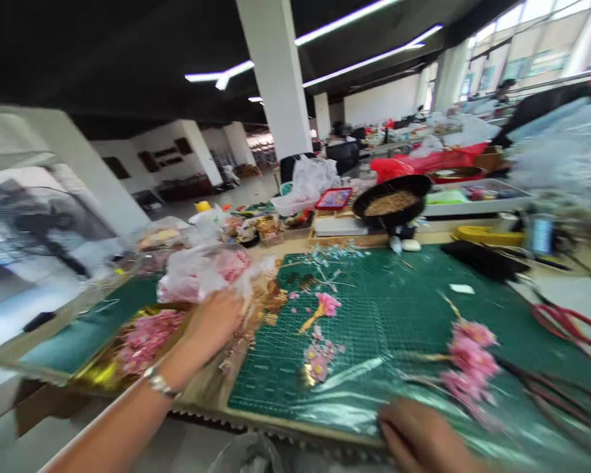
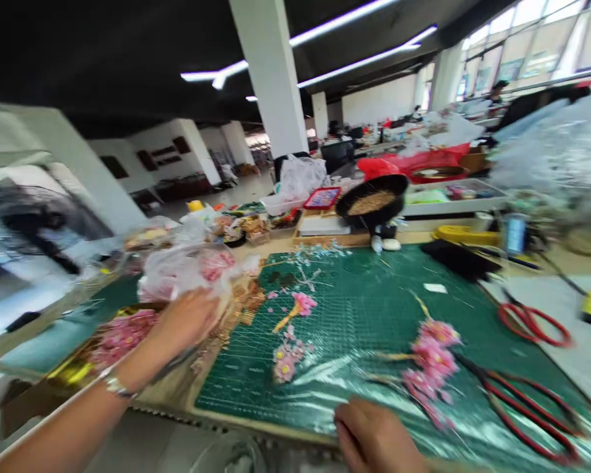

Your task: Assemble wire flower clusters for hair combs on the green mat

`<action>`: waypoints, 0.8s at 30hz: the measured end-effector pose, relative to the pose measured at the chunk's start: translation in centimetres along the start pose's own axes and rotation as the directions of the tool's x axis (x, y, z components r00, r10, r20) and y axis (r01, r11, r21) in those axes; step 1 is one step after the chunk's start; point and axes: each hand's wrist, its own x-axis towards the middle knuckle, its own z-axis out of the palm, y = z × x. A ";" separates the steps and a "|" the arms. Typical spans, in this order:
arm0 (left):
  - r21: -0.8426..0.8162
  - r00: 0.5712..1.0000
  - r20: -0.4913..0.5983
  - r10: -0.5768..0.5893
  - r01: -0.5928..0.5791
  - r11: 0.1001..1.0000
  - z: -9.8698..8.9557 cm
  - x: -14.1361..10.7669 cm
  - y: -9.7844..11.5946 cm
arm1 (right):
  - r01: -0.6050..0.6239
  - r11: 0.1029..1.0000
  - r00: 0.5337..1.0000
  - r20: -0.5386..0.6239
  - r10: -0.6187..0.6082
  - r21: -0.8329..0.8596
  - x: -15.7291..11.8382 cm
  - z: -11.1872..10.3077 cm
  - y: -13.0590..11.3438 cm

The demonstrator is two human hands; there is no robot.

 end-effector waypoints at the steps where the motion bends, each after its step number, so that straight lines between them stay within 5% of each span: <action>1: 0.011 0.994 -0.113 0.001 0.000 1.000 -0.3 -0.4 0.6 | -0.021 1.000 0.999 0.027 0.021 0.008 -0.1 -0.1 -0.3; 6: -0.268 0.912 -0.397 0.107 -0.226 0.937 0.7 -3.8 4.8 | 0.029 1.000 0.998 0.051 -0.028 -0.008 -1.0 -2.6 -1.9; 9: -0.408 0.900 -0.433 0.056 -0.251 0.878 2.1 -6.1 7.8 | 0.050 0.989 0.998 -0.034 -0.055 -0.136 -1.7 -5.3 -2.1; 14: -0.618 0.923 -0.374 -0.085 -0.180 0.765 1.8 -7.2 11.7 | -0.173 0.948 0.940 -0.332 0.079 -0.266 -4.0 -8.8 0.7; 18: -0.686 0.952 -0.302 -0.057 -0.176 0.706 -1.8 -4.2 14.3 | -0.160 0.920 0.929 -0.370 0.017 -0.358 -5.9 -8.2 1.7; 21: -0.675 0.976 -0.207 0.066 -0.191 0.713 -5.7 0.4 16.9 | -0.119 0.892 0.948 -0.318 -0.029 -0.435 -5.4 -6.6 1.2; 24: -0.671 0.956 -0.158 0.246 -0.287 0.684 -8.7 6.0 20.5 | -0.168 0.864 0.950 -0.312 0.013 -0.475 -3.3 -5.1 1.1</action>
